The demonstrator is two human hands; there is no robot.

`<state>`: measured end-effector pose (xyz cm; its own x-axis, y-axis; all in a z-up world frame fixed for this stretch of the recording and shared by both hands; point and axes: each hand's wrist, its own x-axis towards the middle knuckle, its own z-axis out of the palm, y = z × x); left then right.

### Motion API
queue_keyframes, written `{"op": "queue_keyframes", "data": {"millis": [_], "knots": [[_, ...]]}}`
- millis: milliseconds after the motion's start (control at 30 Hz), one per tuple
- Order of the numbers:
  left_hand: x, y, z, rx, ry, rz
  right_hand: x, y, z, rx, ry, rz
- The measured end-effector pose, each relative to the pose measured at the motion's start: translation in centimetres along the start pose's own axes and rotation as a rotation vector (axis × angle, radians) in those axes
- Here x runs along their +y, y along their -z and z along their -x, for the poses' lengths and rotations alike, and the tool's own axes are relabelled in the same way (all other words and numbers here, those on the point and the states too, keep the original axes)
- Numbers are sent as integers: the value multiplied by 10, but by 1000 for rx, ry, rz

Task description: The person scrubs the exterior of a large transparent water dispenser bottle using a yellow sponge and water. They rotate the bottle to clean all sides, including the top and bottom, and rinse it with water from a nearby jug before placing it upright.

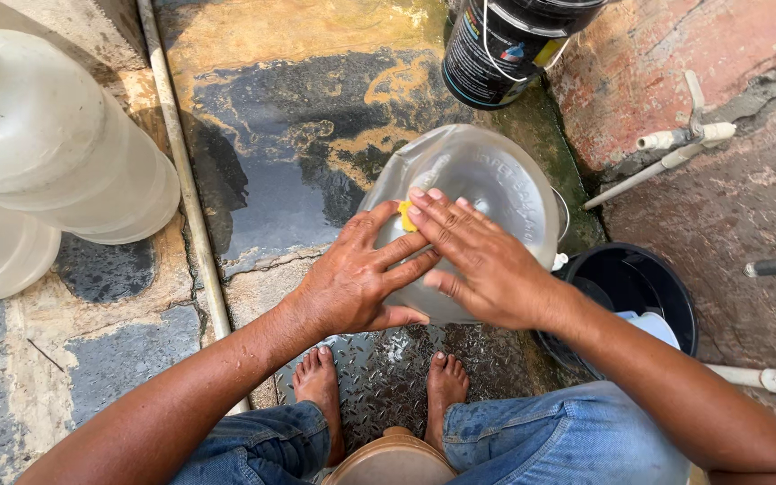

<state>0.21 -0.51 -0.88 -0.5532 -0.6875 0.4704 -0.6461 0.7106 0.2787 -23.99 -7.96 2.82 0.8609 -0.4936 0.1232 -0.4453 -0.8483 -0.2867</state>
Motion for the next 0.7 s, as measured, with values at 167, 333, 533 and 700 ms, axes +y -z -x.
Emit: {"op": "queue_keyframes", "data": {"millis": [167, 333, 533, 700], "knots": [[2, 5, 7, -27, 6, 14, 41, 18, -11, -135, -275, 438], [-6, 7, 5, -33, 34, -44, 1, -9, -2, -102, 42, 34], [-1, 18, 12, 3, 46, -48, 61, 26, -8, -112, -511, 121], [22, 62, -25, 94, 48, -42, 34, -7, -2, 27, -279, 144]]}}
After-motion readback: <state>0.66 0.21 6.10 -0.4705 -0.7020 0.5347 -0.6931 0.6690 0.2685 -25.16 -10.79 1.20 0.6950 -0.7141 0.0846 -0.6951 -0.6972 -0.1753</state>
